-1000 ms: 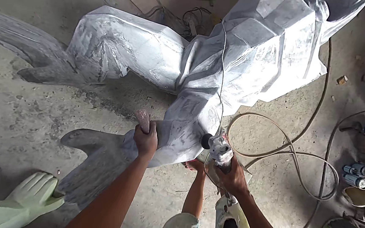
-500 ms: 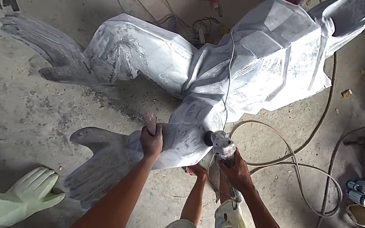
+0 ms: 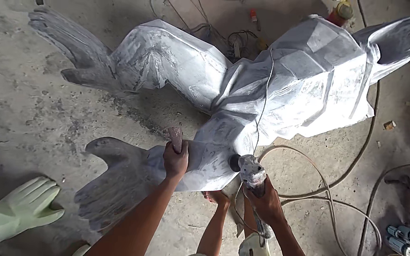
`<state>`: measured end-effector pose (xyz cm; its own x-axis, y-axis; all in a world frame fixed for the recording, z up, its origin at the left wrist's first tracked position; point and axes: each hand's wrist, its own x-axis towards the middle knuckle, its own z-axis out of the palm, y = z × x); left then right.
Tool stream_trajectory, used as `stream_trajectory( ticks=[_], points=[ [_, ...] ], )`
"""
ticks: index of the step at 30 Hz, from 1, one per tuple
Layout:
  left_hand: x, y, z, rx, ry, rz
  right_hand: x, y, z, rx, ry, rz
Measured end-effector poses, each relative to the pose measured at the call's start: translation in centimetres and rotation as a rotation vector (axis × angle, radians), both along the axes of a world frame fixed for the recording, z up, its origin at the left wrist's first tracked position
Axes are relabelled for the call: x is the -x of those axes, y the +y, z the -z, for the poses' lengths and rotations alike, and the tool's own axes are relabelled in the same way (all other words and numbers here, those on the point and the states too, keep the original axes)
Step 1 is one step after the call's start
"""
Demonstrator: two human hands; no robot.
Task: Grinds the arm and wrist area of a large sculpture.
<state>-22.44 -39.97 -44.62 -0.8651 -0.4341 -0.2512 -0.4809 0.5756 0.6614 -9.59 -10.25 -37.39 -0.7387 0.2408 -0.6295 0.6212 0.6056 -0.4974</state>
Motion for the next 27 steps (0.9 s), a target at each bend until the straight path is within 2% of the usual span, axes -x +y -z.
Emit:
stream_trajectory(
  ticks=[5,11,17,21,24,27],
  points=[
    [-0.3,0.2,0.1,-0.005,0.010,-0.015,4.1,0.4,-0.1,0.012,-0.024,-0.009],
    [0.0,0.0,0.2,-0.011,0.016,-0.040,0.1,1.0,-0.1,-0.015,0.001,0.028],
    [-0.3,0.1,0.4,-0.020,0.039,-0.046,5.6,0.5,-0.1,0.016,-0.008,-0.027],
    [-0.3,-0.2,0.4,-0.116,0.094,-0.126,2.6,1.9,-0.1,-0.023,-0.044,-0.049],
    [-2.3,-0.1,-1.7,-0.248,0.161,-0.191,0.5,3.7,-1.8,-0.054,-0.119,-0.074],
    [-8.5,-0.4,-7.6,-0.410,0.169,-0.258,0.6,4.8,-3.3,0.092,-0.086,-0.070]
  ],
)
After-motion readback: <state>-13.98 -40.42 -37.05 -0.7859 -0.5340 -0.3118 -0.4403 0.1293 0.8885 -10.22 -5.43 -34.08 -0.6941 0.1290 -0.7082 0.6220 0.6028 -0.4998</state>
